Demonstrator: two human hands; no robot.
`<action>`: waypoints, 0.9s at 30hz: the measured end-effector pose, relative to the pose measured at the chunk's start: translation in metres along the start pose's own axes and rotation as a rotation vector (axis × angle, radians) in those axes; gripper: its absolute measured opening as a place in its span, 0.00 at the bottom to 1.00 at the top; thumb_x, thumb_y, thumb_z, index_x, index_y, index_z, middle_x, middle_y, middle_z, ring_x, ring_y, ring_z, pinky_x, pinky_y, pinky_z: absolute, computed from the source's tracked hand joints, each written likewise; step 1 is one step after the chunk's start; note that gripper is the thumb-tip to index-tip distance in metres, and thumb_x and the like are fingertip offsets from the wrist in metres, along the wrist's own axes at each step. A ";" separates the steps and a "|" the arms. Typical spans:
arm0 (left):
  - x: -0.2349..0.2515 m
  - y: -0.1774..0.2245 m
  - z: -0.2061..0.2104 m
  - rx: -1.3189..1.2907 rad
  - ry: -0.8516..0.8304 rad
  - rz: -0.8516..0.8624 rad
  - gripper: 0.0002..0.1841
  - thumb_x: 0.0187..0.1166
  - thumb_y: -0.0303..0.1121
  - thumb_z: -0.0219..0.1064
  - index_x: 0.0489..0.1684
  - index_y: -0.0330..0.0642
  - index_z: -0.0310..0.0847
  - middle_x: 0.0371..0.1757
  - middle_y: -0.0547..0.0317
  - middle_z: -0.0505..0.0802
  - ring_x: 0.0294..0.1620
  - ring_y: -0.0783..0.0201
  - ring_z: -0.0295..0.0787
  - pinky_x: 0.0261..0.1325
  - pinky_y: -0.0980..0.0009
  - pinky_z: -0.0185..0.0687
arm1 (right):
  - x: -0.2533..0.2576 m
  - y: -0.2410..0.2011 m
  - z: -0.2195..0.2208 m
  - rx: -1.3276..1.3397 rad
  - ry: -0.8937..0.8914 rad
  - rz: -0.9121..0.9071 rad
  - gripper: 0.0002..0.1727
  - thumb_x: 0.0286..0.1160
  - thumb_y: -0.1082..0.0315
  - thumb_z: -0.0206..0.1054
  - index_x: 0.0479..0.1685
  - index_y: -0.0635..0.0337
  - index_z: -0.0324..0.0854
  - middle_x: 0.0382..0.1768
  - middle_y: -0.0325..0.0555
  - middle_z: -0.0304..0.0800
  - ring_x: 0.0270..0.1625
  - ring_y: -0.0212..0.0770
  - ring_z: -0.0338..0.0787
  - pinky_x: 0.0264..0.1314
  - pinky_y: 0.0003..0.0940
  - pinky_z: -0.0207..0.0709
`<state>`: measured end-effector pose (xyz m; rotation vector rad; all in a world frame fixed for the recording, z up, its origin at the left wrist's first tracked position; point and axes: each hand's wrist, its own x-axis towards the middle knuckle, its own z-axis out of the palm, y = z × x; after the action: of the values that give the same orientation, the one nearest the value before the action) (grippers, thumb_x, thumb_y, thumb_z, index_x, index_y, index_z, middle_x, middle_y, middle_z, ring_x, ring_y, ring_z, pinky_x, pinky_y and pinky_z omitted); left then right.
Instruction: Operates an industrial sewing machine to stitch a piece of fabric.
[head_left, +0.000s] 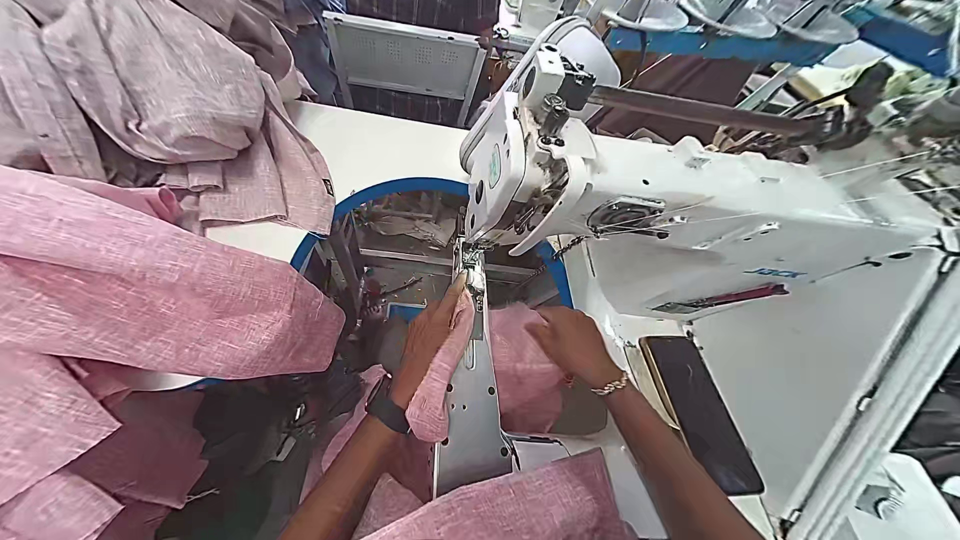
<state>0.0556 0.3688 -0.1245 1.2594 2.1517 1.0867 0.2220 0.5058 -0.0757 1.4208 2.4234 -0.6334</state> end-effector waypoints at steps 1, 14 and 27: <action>0.003 0.001 -0.003 0.015 -0.027 0.026 0.26 0.88 0.38 0.57 0.85 0.45 0.72 0.50 0.37 0.95 0.50 0.39 0.93 0.59 0.43 0.82 | -0.001 -0.020 -0.004 0.012 0.067 -0.061 0.19 0.87 0.61 0.60 0.49 0.73 0.85 0.50 0.71 0.89 0.60 0.68 0.87 0.65 0.66 0.73; -0.009 -0.012 0.006 0.156 0.188 0.420 0.20 0.83 0.41 0.61 0.61 0.38 0.90 0.69 0.29 0.86 0.66 0.28 0.85 0.60 0.40 0.83 | -0.005 -0.023 0.030 0.595 0.364 -0.736 0.09 0.65 0.70 0.62 0.21 0.64 0.83 0.68 0.56 0.89 0.43 0.20 0.86 0.41 0.16 0.74; -0.010 -0.006 0.005 0.042 0.142 0.433 0.20 0.83 0.25 0.56 0.69 0.22 0.79 0.72 0.33 0.86 0.75 0.41 0.84 0.76 0.55 0.79 | -0.015 -0.035 0.034 0.503 0.239 -0.692 0.10 0.60 0.69 0.65 0.17 0.64 0.77 0.73 0.62 0.83 0.36 0.27 0.84 0.35 0.23 0.73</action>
<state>0.0605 0.3605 -0.1327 1.7714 2.0601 1.3392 0.1991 0.4631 -0.0912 0.7761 3.1090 -1.3688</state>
